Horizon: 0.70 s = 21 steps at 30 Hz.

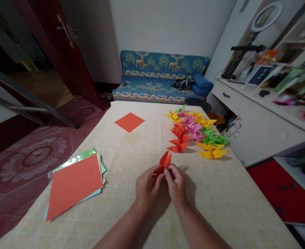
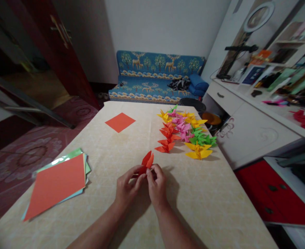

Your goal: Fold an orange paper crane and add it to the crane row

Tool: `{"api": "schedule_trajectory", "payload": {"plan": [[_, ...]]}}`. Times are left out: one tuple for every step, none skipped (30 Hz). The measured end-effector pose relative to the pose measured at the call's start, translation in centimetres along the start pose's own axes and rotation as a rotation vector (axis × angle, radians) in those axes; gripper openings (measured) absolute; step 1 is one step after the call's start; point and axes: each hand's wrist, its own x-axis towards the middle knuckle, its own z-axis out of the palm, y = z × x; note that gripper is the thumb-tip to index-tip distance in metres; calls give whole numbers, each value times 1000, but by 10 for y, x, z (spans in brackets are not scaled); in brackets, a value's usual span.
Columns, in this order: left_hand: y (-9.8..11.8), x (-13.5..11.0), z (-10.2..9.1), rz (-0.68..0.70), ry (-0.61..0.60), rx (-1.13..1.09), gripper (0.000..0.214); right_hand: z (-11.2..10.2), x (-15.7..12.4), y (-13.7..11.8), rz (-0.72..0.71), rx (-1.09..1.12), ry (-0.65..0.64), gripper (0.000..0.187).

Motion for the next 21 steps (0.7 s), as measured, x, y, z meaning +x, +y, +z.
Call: {"api": "schedule_trajectory", "payload": {"plan": [[0, 1, -1, -17, 28, -30, 32, 0, 0, 1, 2, 20, -16, 15], [-1, 1, -2, -27, 51, -56, 33, 0, -1, 1, 9, 40, -29, 15], [0, 2, -3, -26, 64, -70, 32, 0, -1, 1, 20, 63, -40, 15], [0, 2, -5, -16, 66, -67, 28, 0, -1, 1, 32, 87, -45, 16], [1, 3, -6, 4, 59, -52, 23, 1, 0, 1, 46, 110, -46, 18], [2, 3, -7, 31, 50, -32, 19, 1, 0, 1, 62, 132, -47, 20], [3, 4, -8, 61, 36, -13, 16, 1, 0, 0, 75, 155, -50, 22], [4, 4, -9, 89, 23, 0, 16, 1, 0, 0, 82, 177, -57, 23], [5, 4, -10, 117, 13, 9, 17, 0, 0, 0, 86, 194, -66, 24], [6, 4, -11, 143, 5, 19, 18, 0, 0, 0, 91, 204, -77, 25], [7, 4, -11, 169, 0, 31, 19, 0, 0, 1, 98, 210, -90, 25], [8, 3, -12, 193, -2, 48, 20, -1, 0, 1, 108, 212, -98, 25], [8, 3, -12, 212, 1, 66, 20, -1, -1, 2, 120, 213, -107, 25], [8, 4, -12, 229, 7, 82, 19, -2, -1, 3, 131, 215, -116, 25], [7, 4, -13, 241, 15, 91, 18, -2, -1, 4, 137, 223, -123, 25], [7, 5, -13, 253, 23, 94, 18, -2, -1, 4, 137, 236, -128, 24], [6, 5, -13, 265, 23, 95, 17, -2, -1, 4, 132, 251, -130, 23], [6, 6, -14, 280, 17, 94, 16, -2, -1, 5, 127, 268, -131, 21], [6, 7, -14, 295, 8, 94, 16, -2, 0, 5, 122, 288, -134, 19], [6, 7, -14, 308, -1, 91, 15, -2, 0, 5, 121, 307, -137, 18], [7, 7, -14, 313, -9, 87, 15, -2, 0, 6, 122, 322, -138, 17]]}}
